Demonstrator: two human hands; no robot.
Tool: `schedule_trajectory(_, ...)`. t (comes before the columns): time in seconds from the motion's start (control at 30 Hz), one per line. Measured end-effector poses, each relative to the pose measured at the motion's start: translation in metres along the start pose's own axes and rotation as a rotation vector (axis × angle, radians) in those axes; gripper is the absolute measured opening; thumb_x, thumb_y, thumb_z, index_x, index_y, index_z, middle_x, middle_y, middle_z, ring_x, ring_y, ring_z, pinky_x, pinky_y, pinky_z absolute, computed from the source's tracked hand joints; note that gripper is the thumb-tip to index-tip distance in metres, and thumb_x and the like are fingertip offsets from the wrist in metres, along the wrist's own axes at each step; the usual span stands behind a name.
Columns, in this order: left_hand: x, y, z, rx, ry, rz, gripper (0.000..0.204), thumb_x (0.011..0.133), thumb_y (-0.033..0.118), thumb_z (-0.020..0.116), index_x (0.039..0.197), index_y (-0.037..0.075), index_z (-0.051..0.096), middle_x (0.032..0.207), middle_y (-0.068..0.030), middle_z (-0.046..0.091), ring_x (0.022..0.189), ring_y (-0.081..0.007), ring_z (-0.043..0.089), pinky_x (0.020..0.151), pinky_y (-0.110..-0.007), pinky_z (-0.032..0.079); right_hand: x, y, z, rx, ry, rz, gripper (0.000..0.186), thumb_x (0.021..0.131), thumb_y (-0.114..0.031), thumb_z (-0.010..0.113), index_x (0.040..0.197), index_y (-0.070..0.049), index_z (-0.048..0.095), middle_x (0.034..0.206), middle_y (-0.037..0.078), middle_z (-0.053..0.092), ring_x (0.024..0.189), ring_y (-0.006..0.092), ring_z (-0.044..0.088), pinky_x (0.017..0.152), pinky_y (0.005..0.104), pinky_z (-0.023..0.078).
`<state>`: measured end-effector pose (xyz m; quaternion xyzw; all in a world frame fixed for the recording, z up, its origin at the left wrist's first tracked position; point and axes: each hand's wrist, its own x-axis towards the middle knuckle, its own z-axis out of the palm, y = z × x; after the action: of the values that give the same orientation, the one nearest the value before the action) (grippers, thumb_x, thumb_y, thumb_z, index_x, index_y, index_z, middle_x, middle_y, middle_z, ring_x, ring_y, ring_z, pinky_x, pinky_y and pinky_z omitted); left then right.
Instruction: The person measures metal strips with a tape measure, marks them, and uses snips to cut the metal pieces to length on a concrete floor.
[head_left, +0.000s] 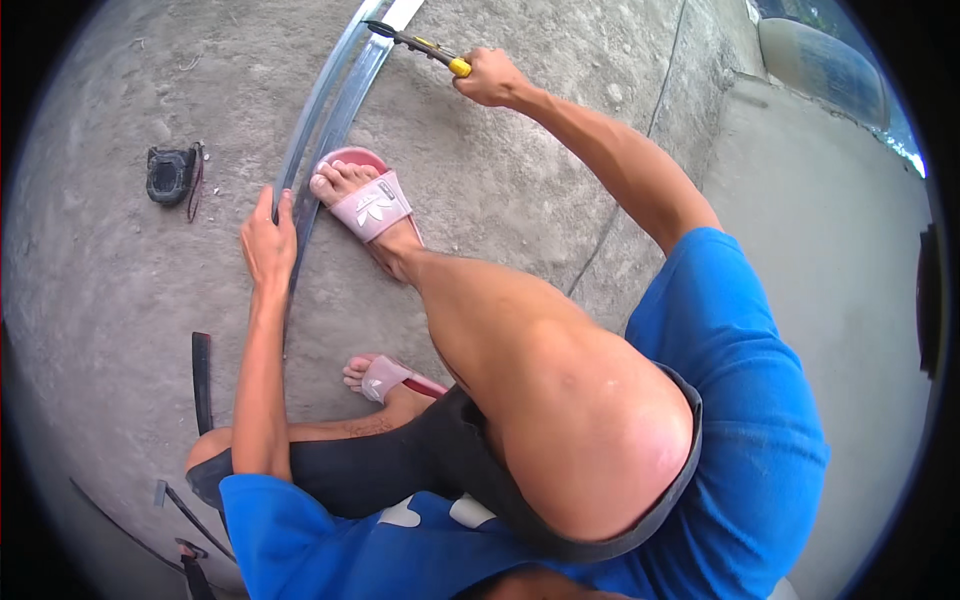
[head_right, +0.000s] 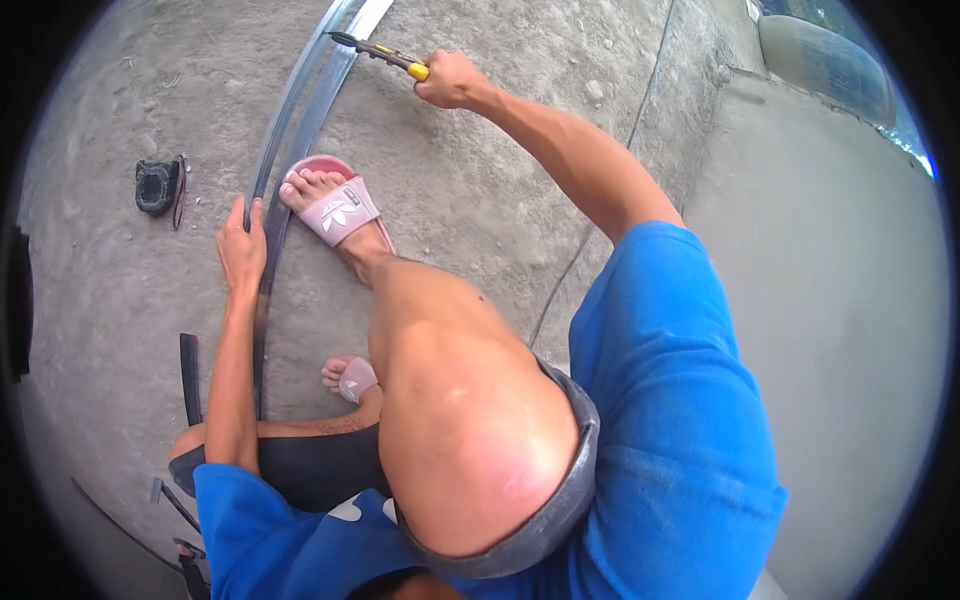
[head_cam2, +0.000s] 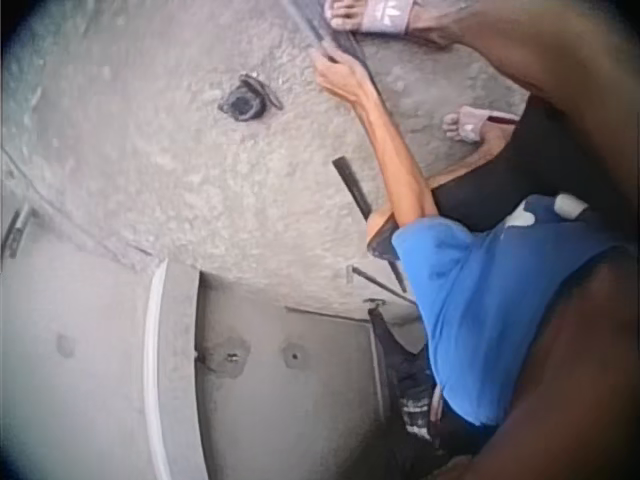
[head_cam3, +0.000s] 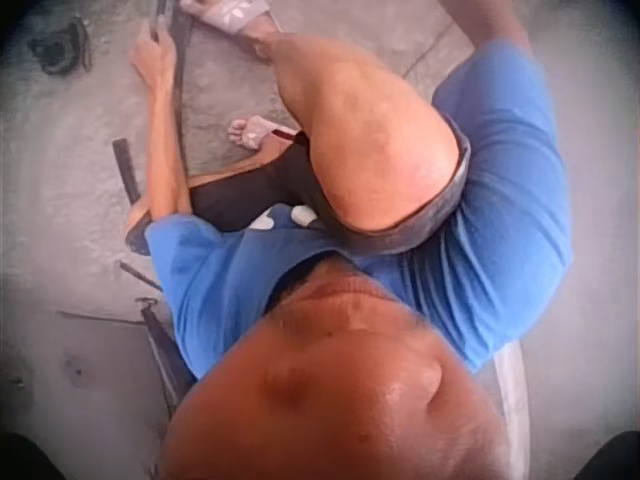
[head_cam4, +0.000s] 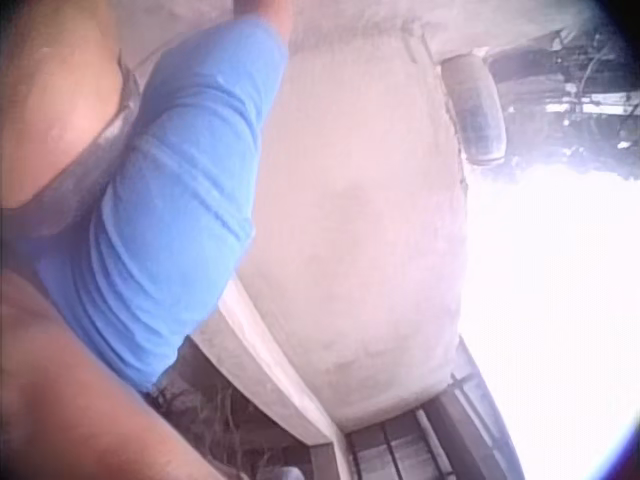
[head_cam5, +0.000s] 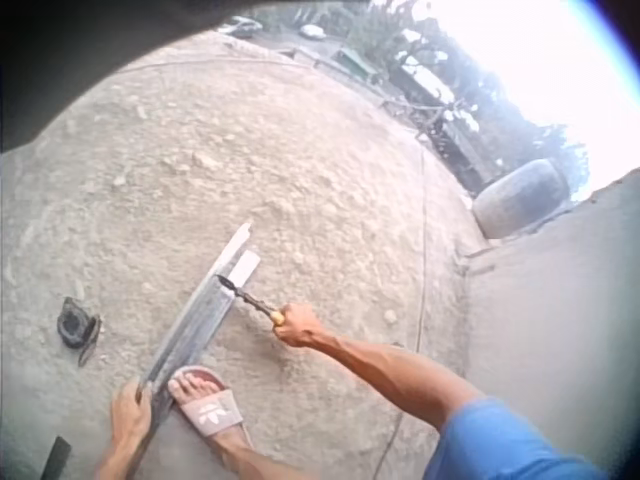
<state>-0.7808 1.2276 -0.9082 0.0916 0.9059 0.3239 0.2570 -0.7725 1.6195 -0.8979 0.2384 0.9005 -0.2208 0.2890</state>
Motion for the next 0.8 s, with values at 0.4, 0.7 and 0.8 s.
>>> schedule_trajectory(0.4,0.027,-0.02,-0.027,-0.448,-0.407,-0.211,0.057,0.101,0.056,0.048,0.085,0.004,0.065,0.064,-0.001,0.053,0.056,-0.0115,0.054,0.057,-0.029,0.046,-0.025,0.017,-0.009,0.077,-0.028,0.0,0.036,0.08,-0.029,0.07,0.105,-0.004,0.065,0.095,0.021,0.07,0.092,0.0346,0.067,0.081,0.044,0.051)
schedule_trajectory(0.7,0.018,-0.021,-0.012,-0.254,-0.221,-0.051,0.06,0.106,0.052,0.037,0.094,-0.002,0.062,0.067,-0.0085,0.056,0.069,-0.0185,0.059,0.067,-0.036,0.045,-0.061,0.009,-0.017,0.176,-0.028,-0.042,0.034,0.078,-0.028,0.069,0.097,0.0,0.062,0.082,0.011,0.063,0.075,0.0236,0.058,0.07,0.0394,0.045)
schedule_trajectory(0.8,0.018,-0.02,-0.001,-0.201,-0.176,-0.016,0.061,0.105,0.053,0.036,0.095,-0.002,0.06,0.069,-0.0141,0.057,0.071,-0.0253,0.061,0.069,-0.039,0.045,-0.04,0.001,-0.025,0.088,-0.112,0.025,0.036,0.078,-0.029,0.068,0.098,0.0,0.062,0.081,0.012,0.062,0.074,0.0243,0.058,0.069,0.0403,0.045)
